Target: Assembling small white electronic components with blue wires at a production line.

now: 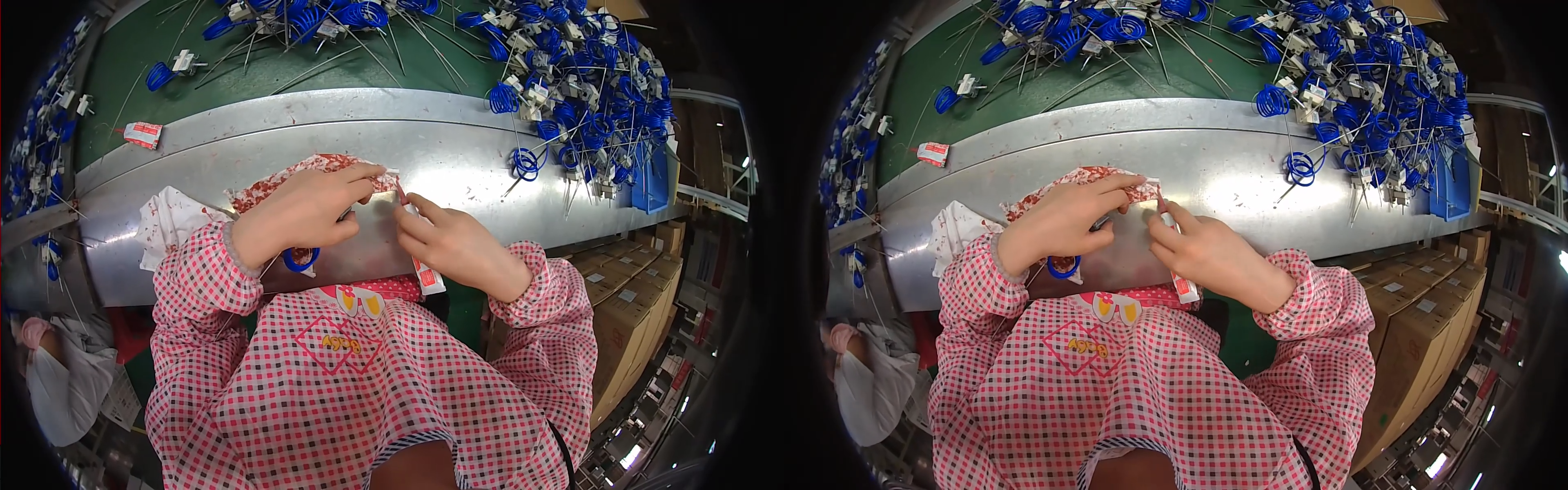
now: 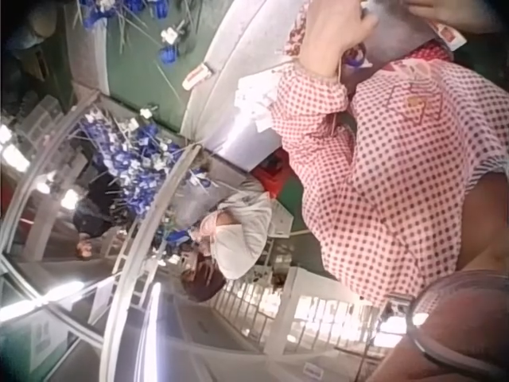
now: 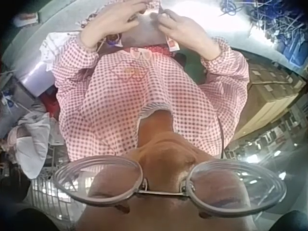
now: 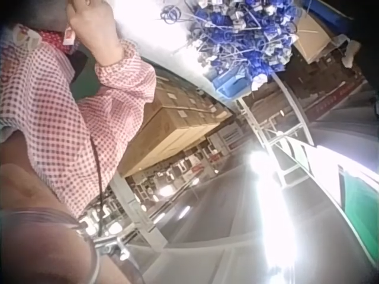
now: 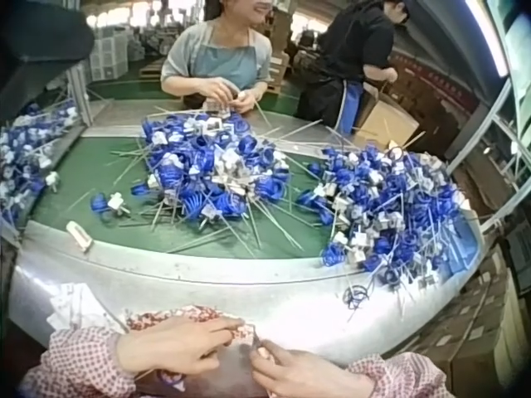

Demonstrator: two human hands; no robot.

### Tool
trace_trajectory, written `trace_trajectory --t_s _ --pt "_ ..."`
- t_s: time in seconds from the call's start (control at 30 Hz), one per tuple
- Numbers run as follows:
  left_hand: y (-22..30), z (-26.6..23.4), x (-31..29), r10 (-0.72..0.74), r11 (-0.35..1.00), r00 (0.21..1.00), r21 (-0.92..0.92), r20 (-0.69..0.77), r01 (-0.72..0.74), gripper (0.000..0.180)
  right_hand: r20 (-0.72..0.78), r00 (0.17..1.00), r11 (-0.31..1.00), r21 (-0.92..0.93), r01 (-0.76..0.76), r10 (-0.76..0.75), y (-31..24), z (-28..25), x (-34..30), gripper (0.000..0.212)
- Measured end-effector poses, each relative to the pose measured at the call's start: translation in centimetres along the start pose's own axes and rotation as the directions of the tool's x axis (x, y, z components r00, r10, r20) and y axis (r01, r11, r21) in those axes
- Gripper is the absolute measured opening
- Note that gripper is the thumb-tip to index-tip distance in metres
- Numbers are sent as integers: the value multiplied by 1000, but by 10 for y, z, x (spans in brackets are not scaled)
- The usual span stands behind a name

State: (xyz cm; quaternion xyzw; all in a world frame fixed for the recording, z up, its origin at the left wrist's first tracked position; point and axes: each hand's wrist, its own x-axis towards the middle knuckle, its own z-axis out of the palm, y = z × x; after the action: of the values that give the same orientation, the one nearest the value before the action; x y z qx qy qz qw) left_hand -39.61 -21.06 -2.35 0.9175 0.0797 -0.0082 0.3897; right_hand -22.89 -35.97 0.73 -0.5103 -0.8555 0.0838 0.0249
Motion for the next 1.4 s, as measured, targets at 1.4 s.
trace_trajectory --t_s 1.4 --pt "-1 1 -3 9 999 998 -38 -64 -11 28 44 694 117 976 -183 718 21 28 -22 22"
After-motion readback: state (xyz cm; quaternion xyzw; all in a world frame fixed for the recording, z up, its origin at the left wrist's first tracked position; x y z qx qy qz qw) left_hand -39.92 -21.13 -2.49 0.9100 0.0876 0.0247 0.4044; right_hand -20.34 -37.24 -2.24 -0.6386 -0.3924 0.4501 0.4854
